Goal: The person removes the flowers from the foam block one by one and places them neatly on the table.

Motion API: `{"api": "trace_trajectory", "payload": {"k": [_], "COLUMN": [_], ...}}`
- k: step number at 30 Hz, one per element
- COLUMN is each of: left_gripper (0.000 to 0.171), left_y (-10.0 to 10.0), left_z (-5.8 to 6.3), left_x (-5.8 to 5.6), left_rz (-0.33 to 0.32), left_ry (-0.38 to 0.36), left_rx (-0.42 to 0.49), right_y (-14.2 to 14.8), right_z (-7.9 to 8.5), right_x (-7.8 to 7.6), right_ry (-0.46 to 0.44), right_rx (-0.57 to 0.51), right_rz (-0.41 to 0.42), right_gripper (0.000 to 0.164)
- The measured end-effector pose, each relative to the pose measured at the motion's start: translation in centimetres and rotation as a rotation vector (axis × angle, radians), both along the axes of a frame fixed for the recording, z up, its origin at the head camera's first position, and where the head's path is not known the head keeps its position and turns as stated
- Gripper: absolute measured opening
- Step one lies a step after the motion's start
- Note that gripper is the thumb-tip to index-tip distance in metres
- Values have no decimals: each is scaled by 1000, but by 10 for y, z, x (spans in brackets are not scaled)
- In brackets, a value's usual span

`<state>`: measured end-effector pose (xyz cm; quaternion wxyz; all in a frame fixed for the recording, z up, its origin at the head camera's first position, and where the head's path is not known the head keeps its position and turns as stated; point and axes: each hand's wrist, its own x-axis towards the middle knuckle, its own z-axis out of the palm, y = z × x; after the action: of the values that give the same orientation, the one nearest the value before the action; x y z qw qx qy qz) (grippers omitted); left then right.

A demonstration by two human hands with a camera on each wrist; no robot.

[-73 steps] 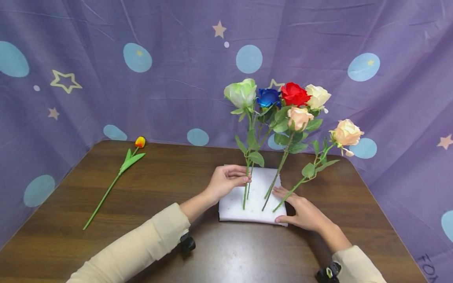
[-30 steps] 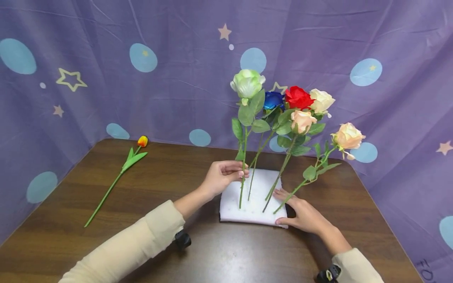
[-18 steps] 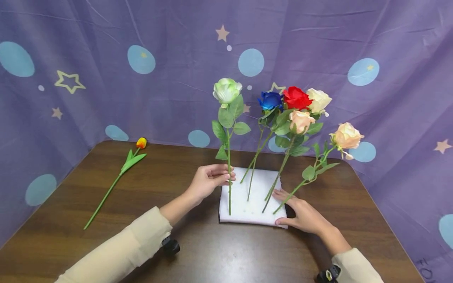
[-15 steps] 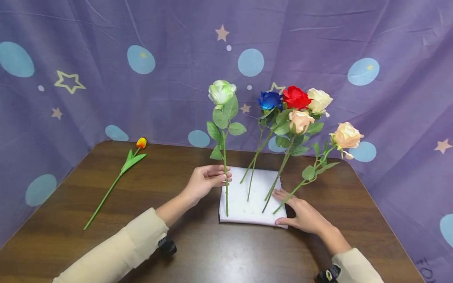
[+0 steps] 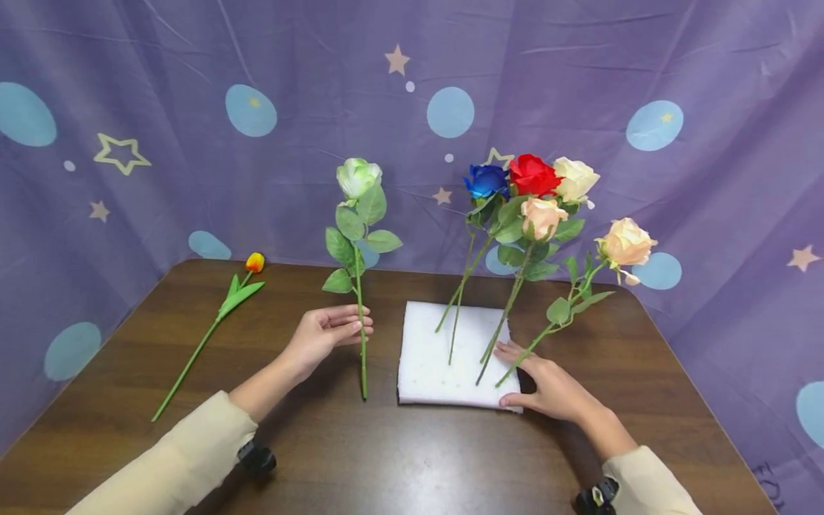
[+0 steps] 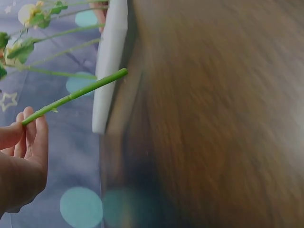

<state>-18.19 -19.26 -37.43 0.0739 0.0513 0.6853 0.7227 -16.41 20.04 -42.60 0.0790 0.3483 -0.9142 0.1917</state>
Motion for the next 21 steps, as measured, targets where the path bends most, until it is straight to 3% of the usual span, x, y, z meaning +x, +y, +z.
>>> {"api": "trace_trajectory", "payload": {"k": [9, 21], "left_gripper": [37, 41], "left_y": [-37, -88], "left_z": [-4, 1], "left_x": [7, 15], "left_rz": [-2, -12], "left_ry": [-14, -31], "left_rx": [-49, -155], "right_y": [-1, 0], "right_z": [0, -1], "right_x": [1, 0], "right_ry": [-17, -23], "right_rx": [-7, -15], "right_rz": [4, 4], "right_gripper": [79, 79]}}
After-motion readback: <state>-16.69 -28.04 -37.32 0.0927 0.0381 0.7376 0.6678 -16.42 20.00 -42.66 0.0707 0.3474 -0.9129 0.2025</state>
